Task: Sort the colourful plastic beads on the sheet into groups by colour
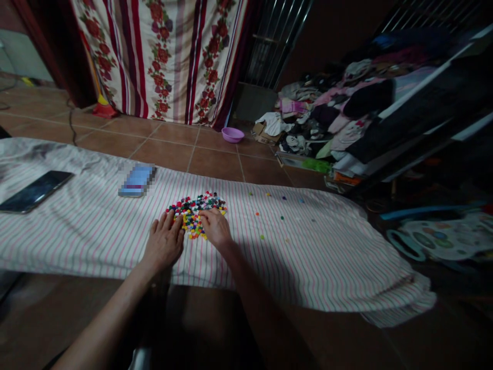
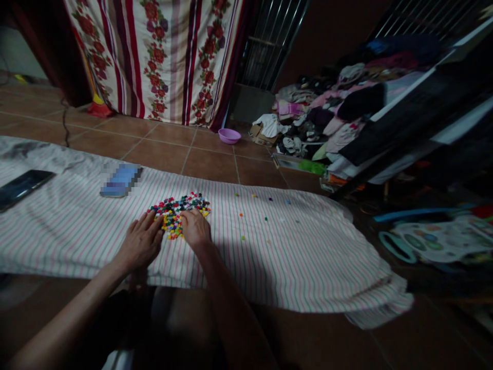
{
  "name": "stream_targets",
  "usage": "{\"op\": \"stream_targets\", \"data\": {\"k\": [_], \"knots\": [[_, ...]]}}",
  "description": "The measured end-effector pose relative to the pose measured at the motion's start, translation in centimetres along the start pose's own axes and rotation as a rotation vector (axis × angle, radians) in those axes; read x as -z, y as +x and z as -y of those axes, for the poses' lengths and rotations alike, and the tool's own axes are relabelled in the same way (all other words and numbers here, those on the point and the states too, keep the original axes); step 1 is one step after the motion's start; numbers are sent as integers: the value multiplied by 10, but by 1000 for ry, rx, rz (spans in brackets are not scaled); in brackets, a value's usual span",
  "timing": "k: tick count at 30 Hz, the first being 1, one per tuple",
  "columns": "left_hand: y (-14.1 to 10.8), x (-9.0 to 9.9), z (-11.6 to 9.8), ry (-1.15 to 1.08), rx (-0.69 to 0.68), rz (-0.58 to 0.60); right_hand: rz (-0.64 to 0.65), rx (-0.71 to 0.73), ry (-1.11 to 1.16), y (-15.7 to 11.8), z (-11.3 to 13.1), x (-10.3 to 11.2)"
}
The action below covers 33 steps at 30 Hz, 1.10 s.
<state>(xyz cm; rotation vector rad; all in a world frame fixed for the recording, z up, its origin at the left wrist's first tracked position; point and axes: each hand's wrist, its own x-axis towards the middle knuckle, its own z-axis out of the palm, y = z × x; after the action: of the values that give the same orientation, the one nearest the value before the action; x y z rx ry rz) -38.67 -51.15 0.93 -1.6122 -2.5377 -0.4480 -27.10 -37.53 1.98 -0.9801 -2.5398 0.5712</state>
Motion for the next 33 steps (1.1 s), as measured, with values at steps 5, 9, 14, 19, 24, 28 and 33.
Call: {"op": "stream_targets", "data": {"k": [5,9,14,19,24,28,33], "knots": [[0,4,-2,-3,-6,4,1,-27,-35,2,4,-1],[0,6,-1,7,-9,33,7,-41,-73,2,8,-1],[0,8,-2,1,-22,19,19,-64,-112,4,14,1],[0,5,-2,14,-50,-27,32,-81,-141,5,18,2],[1,1,0,-29,-93,-84,21,-78,-161,7,22,1],[3,0,1,-60,-125,-88,22,-85,-167,7,26,0],[4,3,0,-24,-77,-45,0,-60,-122,6,27,-2]]}}
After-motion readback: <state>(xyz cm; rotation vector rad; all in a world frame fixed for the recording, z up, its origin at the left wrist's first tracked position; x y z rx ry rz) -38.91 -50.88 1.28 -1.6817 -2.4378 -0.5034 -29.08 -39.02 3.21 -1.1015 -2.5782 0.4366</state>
